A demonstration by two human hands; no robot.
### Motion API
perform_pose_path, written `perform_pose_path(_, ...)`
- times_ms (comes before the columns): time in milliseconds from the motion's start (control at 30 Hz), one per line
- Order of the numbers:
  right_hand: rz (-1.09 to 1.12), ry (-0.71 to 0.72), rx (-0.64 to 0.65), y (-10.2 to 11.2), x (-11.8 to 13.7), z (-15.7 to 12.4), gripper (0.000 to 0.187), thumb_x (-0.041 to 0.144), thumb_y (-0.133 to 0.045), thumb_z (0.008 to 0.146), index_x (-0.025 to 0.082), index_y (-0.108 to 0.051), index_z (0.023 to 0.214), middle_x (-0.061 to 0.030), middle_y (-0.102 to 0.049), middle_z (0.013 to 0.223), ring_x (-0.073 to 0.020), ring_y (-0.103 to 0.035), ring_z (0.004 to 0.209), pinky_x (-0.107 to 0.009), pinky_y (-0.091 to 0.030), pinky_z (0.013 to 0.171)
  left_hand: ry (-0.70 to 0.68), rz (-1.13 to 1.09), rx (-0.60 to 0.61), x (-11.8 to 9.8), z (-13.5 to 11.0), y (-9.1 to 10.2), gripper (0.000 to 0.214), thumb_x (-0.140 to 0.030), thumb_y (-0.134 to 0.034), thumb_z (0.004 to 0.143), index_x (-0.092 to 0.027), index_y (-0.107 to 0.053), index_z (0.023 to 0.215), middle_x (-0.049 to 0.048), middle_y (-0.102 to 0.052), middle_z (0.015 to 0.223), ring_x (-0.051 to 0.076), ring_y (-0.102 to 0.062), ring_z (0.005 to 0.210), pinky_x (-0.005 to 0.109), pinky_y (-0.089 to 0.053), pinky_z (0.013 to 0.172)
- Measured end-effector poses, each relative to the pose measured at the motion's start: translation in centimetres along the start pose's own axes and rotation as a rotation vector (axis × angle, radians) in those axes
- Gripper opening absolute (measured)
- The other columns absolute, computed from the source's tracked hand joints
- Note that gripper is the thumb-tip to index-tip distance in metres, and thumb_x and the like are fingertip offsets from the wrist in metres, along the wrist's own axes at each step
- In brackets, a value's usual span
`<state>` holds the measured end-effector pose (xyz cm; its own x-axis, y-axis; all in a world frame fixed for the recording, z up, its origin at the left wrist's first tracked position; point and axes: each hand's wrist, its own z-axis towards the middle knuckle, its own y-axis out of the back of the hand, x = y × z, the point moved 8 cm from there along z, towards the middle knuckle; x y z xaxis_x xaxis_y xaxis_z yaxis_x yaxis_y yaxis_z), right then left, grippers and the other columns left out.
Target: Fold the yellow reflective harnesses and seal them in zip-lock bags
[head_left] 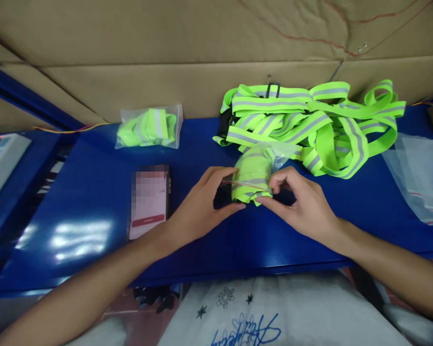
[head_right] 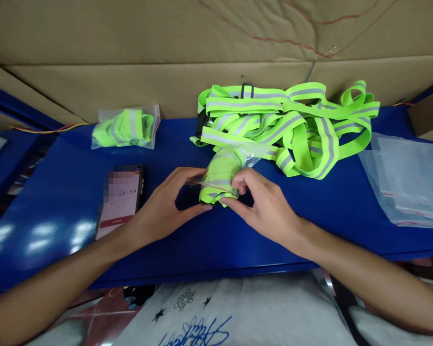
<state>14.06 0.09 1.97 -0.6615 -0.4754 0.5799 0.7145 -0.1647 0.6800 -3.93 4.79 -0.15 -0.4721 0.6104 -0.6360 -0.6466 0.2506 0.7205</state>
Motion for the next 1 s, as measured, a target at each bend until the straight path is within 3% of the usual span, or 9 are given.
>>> perform_pose_path(133,-0.104,0.080,0.011,-0.6,0.7,-0.7,0.050,0.038,-0.079,0.089,0.022,-0.052,0.127,-0.0090,-0.056,0.114,-0.0218,-0.063,0.100,-0.033,-0.056,0.077,-0.065,-0.116,-0.042,-0.5,-0.3,-0.2,0.039,-0.023,-0.076,0.091,-0.021,-0.058,0.125,0.0057,-0.064,0.115,0.016,-0.068,0.102,0.032,-0.060,0.092)
perform_pose_path(200,-0.179,0.105,0.029,-0.8,1.1,-0.9,0.051,0.040,-0.078,0.090,0.025,-0.053,0.132,-0.0110,-0.051,0.122,-0.0251,-0.062,0.108,-0.035,-0.057,0.076,-0.121,-0.112,-0.069,-1.6,-0.6,0.0,0.029,-0.018,-0.074,0.091,-0.020,-0.060,0.117,0.0045,-0.066,0.107,0.015,-0.069,0.095,0.028,-0.060,0.085)
perform_pose_path(467,-0.203,0.124,-0.111,0.9,2.8,-1.5,0.013,0.019,-0.067,0.093,0.025,-0.059,0.101,-0.0073,-0.055,0.104,-0.0193,-0.061,0.090,-0.029,-0.049,0.058,-0.429,-0.061,-0.118,-6.3,-2.7,0.8,0.025,-0.006,-0.065,0.092,-0.019,-0.063,0.113,0.0067,-0.075,0.097,0.015,-0.073,0.087,0.025,-0.061,0.076)
perform_pose_path(600,-0.148,0.125,-0.099,1.1,2.8,-1.0,0.020,0.013,-0.069,0.092,0.023,-0.053,0.086,-0.0024,-0.055,0.088,-0.0129,-0.058,0.074,-0.027,-0.044,0.056,-0.727,0.149,-0.061,-9.2,-4.2,0.4,0.016,-0.013,-0.071,0.090,-0.019,-0.069,0.105,0.0056,-0.077,0.096,0.017,-0.072,0.081,0.027,-0.062,0.072)
perform_pose_path(700,0.020,0.106,-0.066,1.3,2.2,-0.1,0.030,0.019,-0.075,0.091,0.021,-0.049,0.076,0.0012,-0.052,0.077,-0.0099,-0.052,0.066,-0.025,-0.042,0.056,-0.867,0.217,-0.084,-9.9,-4.6,0.7,0.016,-0.023,-0.075,0.089,-0.026,-0.072,0.104,0.0006,-0.077,0.099,0.016,-0.071,0.085,0.029,-0.061,0.076)
perform_pose_path(800,0.274,0.013,0.000,1.2,1.0,0.8,0.042,0.027,-0.081,0.087,0.020,-0.044,0.069,0.0049,-0.045,0.068,-0.0079,-0.043,0.058,-0.023,-0.037,0.051,-0.776,0.306,-0.197,-8.4,-3.6,1.3,0.037,-0.036,-0.080,0.087,-0.032,-0.068,0.121,0.0028,-0.074,0.122,0.022,-0.069,0.114,0.038,-0.057,0.097)
perform_pose_path(867,0.393,-0.047,0.051,0.9,0.7,0.9,0.046,0.030,-0.083,0.084,0.020,-0.041,0.068,0.0059,-0.043,0.067,-0.0076,-0.041,0.057,-0.023,-0.035,0.049,-0.673,0.336,-0.171,-6.9,-2.7,1.2,0.048,-0.046,-0.077,0.089,-0.029,-0.062,0.132,0.0090,-0.068,0.136,0.028,-0.060,0.133,0.046,-0.051,0.110)
perform_pose_path(933,0.453,-0.065,0.107,0.7,1.1,0.8,0.041,0.033,-0.083,0.085,0.021,-0.046,0.074,0.0045,-0.047,0.073,-0.0085,-0.046,0.061,-0.022,-0.039,0.051,-0.619,0.280,-0.123,-5.9,-2.3,1.1,0.050,-0.045,-0.070,0.094,-0.025,-0.058,0.138,0.0134,-0.065,0.141,0.030,-0.058,0.137,0.048,-0.051,0.112)
perform_pose_path(1000,0.476,-0.035,0.171,0.9,2.0,0.4,0.030,0.044,-0.077,0.090,0.022,-0.057,0.091,-0.0008,-0.055,0.089,-0.0122,-0.055,0.073,-0.025,-0.047,0.058,-0.572,0.135,-0.140,-5.6,-2.4,1.8,0.053,-0.034,-0.070,0.095,-0.022,-0.054,0.143,0.0156,-0.066,0.139,0.029,-0.063,0.132,0.044,-0.056,0.106)
